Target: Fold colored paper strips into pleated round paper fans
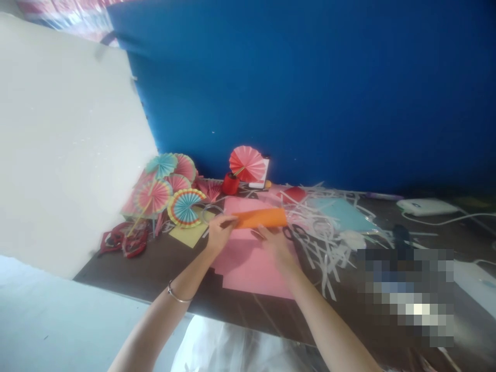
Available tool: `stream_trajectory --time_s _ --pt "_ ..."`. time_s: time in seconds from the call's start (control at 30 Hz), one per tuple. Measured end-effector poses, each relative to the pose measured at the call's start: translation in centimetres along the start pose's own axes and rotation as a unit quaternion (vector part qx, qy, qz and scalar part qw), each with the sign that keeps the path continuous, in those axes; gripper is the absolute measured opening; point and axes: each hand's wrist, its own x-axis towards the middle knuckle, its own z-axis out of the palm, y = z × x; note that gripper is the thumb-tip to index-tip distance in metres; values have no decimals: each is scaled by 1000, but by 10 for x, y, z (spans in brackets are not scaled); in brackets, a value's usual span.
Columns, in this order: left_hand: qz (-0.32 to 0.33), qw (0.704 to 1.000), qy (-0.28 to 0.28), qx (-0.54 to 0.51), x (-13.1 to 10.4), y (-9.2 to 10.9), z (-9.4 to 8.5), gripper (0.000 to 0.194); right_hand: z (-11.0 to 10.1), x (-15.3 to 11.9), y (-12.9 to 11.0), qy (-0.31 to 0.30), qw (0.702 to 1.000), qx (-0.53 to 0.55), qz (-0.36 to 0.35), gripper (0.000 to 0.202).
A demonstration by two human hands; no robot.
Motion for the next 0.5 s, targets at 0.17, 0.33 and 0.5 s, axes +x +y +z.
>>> stream_trajectory --time_s 0.17,0.33,0.5 --pt "0 1000 -4 20 -4 9 4 14 4 -2 1 38 999 -15 -7 38" --pt "-30 999 -6 22 -3 8 4 16 -3 5 7 69 997 -15 0 32" --pt "-53 999 -7 7 0 -1 4 19 -8 10 12 93 995 -4 19 29"
